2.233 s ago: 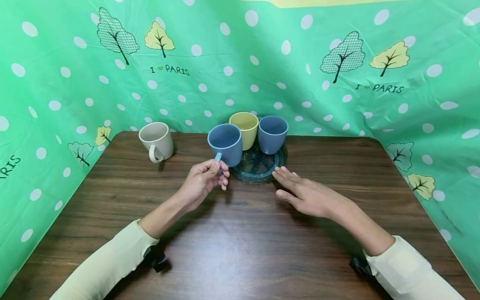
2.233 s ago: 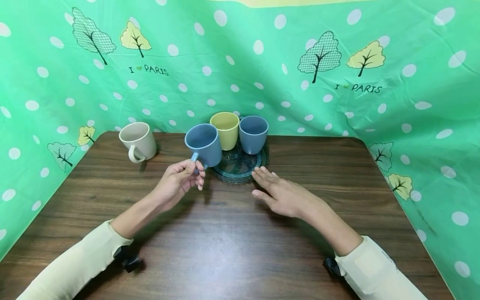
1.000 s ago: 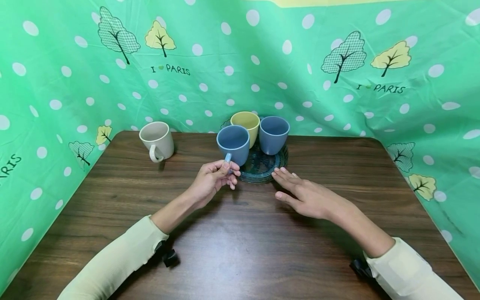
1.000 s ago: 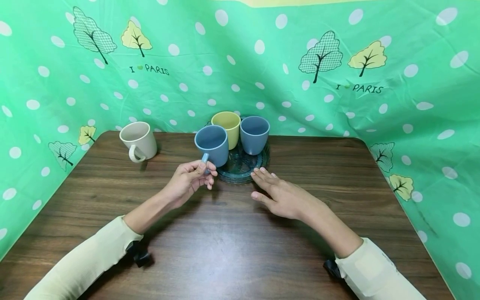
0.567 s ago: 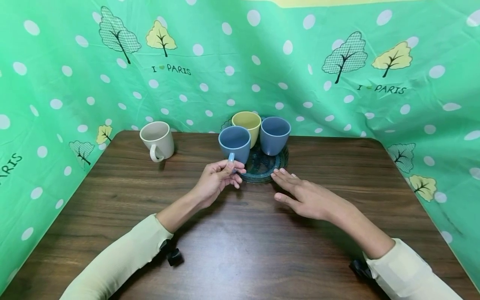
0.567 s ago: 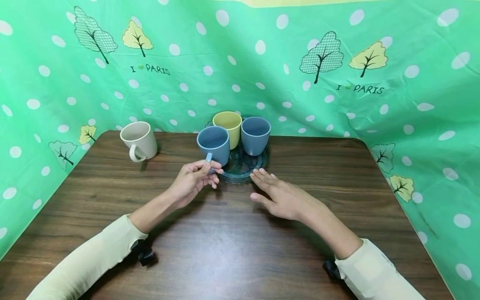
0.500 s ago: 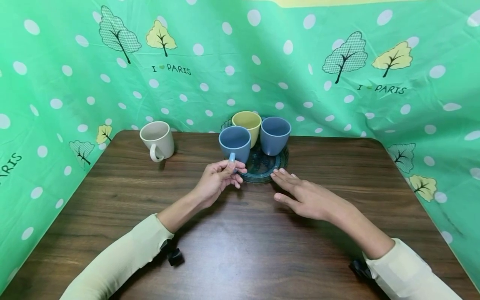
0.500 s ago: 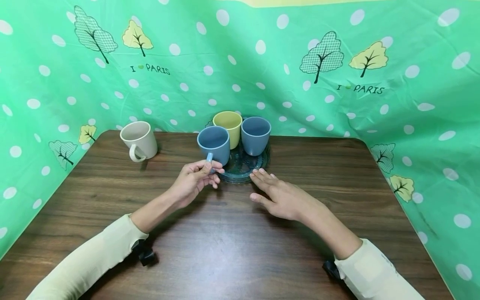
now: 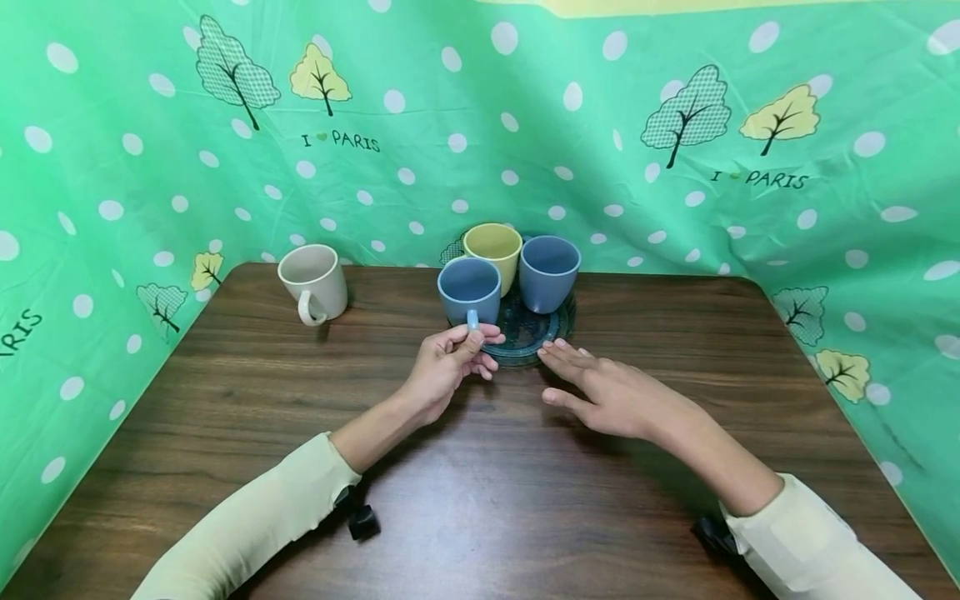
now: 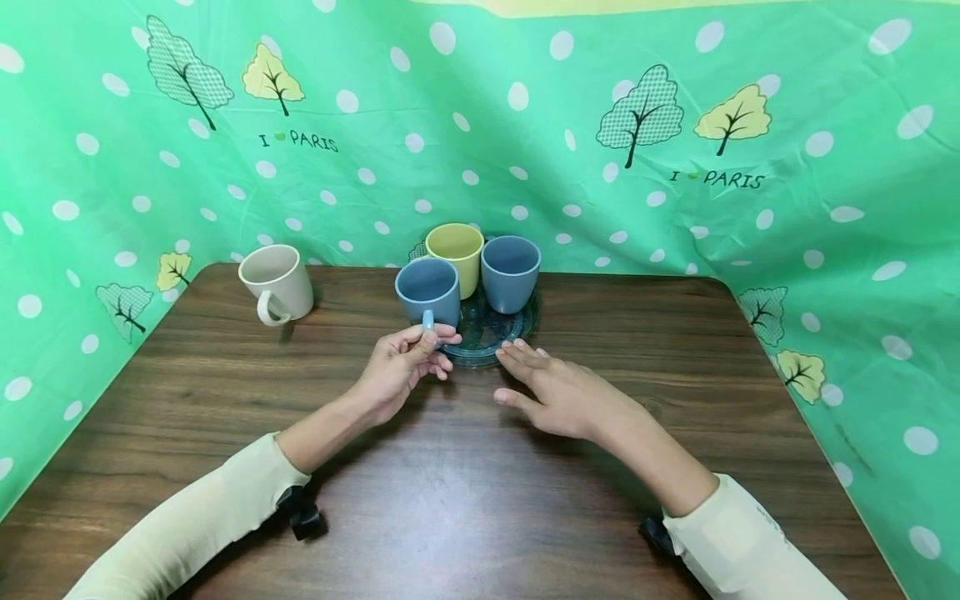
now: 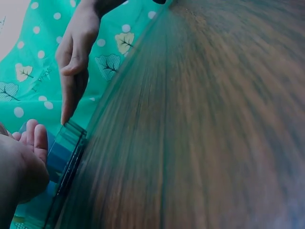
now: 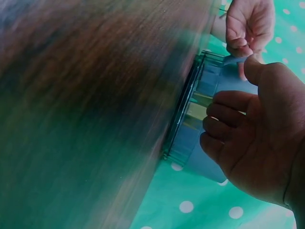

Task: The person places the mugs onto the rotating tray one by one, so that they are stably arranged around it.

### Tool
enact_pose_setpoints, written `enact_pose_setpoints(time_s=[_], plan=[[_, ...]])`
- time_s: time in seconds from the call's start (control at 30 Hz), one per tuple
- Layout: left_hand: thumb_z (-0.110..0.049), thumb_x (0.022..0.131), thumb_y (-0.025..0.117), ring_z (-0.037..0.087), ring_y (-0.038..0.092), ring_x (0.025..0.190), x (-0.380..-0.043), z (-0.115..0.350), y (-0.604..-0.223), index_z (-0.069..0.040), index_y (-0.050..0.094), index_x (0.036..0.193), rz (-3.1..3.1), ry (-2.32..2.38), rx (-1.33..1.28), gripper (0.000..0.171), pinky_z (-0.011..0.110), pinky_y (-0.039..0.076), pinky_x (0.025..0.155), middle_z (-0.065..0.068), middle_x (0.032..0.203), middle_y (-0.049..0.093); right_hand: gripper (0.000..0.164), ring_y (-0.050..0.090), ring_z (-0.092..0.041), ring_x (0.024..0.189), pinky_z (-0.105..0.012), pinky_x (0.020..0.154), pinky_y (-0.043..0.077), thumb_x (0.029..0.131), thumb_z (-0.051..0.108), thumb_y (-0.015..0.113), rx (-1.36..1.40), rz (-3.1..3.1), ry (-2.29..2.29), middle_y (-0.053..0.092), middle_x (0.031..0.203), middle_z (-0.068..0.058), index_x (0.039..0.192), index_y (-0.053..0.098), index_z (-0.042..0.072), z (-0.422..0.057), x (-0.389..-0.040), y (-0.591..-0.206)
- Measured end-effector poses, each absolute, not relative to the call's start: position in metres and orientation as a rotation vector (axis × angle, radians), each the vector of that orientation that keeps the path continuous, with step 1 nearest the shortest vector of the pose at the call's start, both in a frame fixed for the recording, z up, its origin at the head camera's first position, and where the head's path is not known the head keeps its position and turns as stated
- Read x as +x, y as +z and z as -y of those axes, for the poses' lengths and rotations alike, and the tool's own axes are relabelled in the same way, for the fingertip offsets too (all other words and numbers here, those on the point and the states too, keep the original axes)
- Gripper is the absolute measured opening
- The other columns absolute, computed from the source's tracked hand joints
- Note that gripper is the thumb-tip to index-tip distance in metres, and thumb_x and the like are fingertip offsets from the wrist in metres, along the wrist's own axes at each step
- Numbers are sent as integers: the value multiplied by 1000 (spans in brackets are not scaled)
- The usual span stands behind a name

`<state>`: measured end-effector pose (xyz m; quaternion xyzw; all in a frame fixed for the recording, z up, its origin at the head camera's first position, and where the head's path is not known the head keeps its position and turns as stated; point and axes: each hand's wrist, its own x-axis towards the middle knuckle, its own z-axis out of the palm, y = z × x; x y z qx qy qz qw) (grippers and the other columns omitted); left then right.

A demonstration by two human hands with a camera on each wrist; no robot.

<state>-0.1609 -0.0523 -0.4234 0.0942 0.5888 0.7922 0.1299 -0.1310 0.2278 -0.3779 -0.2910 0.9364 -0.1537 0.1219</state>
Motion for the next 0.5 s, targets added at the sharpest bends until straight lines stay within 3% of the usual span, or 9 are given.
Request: enact_pose_setpoints(time_s=[0.5], plan=[[-15,120,57,7,75,74,-157,43,-431,13,62,150,-1790,2339,259,43,22,63,70,36,155,62,75,33,-40,171,-68,135,37,119,56,51,-890,-2733,-476,38,182,-15,173,42,6,-229,-132,-380]])
